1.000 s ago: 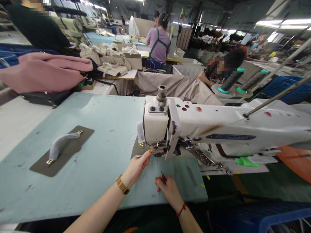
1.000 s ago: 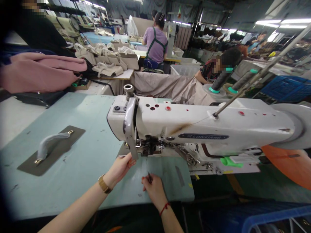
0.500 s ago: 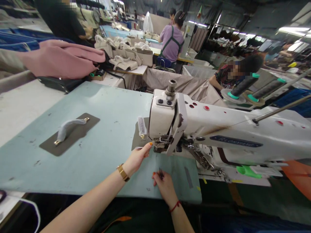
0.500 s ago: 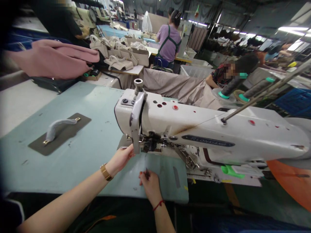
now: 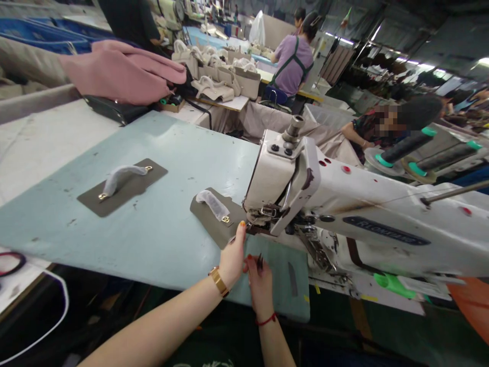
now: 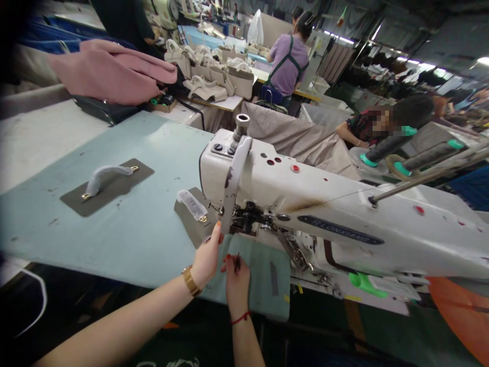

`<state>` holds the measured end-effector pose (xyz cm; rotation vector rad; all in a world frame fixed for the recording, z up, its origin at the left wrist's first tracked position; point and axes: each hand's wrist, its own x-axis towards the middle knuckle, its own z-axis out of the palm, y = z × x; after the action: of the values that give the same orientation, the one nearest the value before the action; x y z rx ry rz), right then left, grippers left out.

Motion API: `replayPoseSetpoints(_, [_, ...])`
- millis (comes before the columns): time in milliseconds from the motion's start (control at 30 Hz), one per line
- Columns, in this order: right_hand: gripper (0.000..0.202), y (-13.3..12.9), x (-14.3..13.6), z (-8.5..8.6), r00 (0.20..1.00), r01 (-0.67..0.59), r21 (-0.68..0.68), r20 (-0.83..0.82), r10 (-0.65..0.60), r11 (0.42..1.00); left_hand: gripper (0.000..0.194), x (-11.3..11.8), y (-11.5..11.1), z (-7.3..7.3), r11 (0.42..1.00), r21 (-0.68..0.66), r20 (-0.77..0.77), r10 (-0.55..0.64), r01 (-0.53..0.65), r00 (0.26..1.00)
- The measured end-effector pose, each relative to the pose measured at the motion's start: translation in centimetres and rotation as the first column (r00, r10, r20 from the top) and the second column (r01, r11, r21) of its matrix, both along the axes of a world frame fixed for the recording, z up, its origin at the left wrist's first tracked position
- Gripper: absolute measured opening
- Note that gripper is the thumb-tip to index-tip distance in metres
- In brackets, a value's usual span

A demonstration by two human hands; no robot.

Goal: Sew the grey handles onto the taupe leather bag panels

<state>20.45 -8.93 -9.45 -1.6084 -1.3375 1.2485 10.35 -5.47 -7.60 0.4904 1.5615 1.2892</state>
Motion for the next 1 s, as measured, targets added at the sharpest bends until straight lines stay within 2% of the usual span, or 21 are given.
replayPoseSetpoints(67, [0.036,0.6,-0.4,1.5,0.999,0.033,0.087,0.008,-0.034,0.996,0.038,-0.2,-1.7,0.0,0.996,0.084,-0.027,-0.023,0.026,0.999])
replayPoseSetpoints(133, [0.036,1.4,-1.1,3.0,0.998,0.053,0.143,0.006,-0.055,0.988,0.042,-1.7,-3.9,-0.8,0.979,0.197,-0.060,-0.033,0.045,0.998])
replayPoseSetpoints(233, [0.043,2.9,-2.6,4.4,0.997,0.078,0.161,-0.003,-0.078,0.984,0.047,-6.6,-5.9,-2.6,0.982,0.187,-0.271,0.038,0.014,0.962])
replayPoseSetpoints(267, [0.046,3.4,-3.2,4.7,0.997,0.078,0.162,-0.011,-0.077,0.984,0.048,-8.7,-5.5,-3.0,0.976,0.211,-0.389,0.036,0.052,0.921])
replayPoseSetpoints(300, [0.048,3.8,-3.8,4.8,0.997,0.083,0.164,-0.020,-0.081,0.983,0.049,-10.7,-4.5,-3.2,0.954,0.252,-0.508,-0.012,0.162,0.861])
replayPoseSetpoints(333, [0.049,4.2,-4.4,4.9,0.996,0.092,0.169,-0.029,-0.088,0.981,0.049,-12.5,-2.9,-3.1,0.898,0.281,-0.620,-0.100,0.339,0.778])
replayPoseSetpoints(367, [0.048,4.5,-5.0,4.9,0.995,0.103,0.174,-0.032,-0.099,0.979,0.052,-14.1,-0.9,-2.8,0.798,0.269,-0.726,-0.199,0.538,0.658])
replayPoseSetpoints(433, [0.045,5.0,-6.1,4.9,0.991,0.132,0.174,-0.020,-0.130,0.976,0.061,-15.9,3.6,-1.5,0.541,0.183,-0.863,-0.312,0.821,0.398])
replayPoseSetpoints(500, [0.043,5.2,-6.8,4.7,0.987,0.161,0.151,-0.004,-0.162,0.975,0.071,-16.3,7.5,0.0,0.321,0.097,-0.918,-0.337,0.942,0.209])
replayPoseSetpoints(567, [0.041,5.2,-7.0,4.5,0.983,0.181,0.131,-0.012,-0.181,0.975,0.073,-15.8,9.8,1.4,0.153,0.034,-0.945,-0.318,0.988,0.082])
replayPoseSetpoints(633, [0.040,5.0,-6.9,4.3,0.979,0.203,0.129,-0.036,-0.200,0.971,0.067,-15.3,10.4,2.6,0.054,-0.048,-0.960,-0.278,0.997,-0.031])
replayPoseSetpoints(667, [0.039,4.9,-6.7,4.2,0.977,0.213,0.128,-0.049,-0.208,0.969,0.065,-15.1,10.4,3.2,0.031,-0.099,-0.963,-0.255,0.995,-0.088])
replayPoseSetpoints(733, [0.037,4.6,-6.3,4.0,0.975,0.218,0.109,-0.068,-0.212,0.970,0.062,-15.0,9.7,4.0,0.051,-0.193,-0.960,-0.217,0.980,-0.178])
replayPoseSetpoints(800, [0.036,4.5,-5.8,3.9,0.979,0.198,0.078,-0.075,-0.192,0.977,0.060,-15.0,8.7,4.7,0.115,-0.246,-0.957,-0.185,0.962,-0.222])
replayPoseSetpoints(900, [0.034,4.7,-5.1,3.9,0.982,0.155,0.070,-0.123,-0.146,0.985,0.057,-14.4,7.1,5.7,0.231,-0.275,-0.958,-0.153,0.934,-0.244])
replayPoseSetpoints(1000, [0.030,5.0,-4.4,4.3,0.982,0.113,0.124,-0.167,-0.092,0.986,0.056,-13.3,5.5,6.9,0.356,-0.299,-0.953,-0.157,0.885,-0.259])
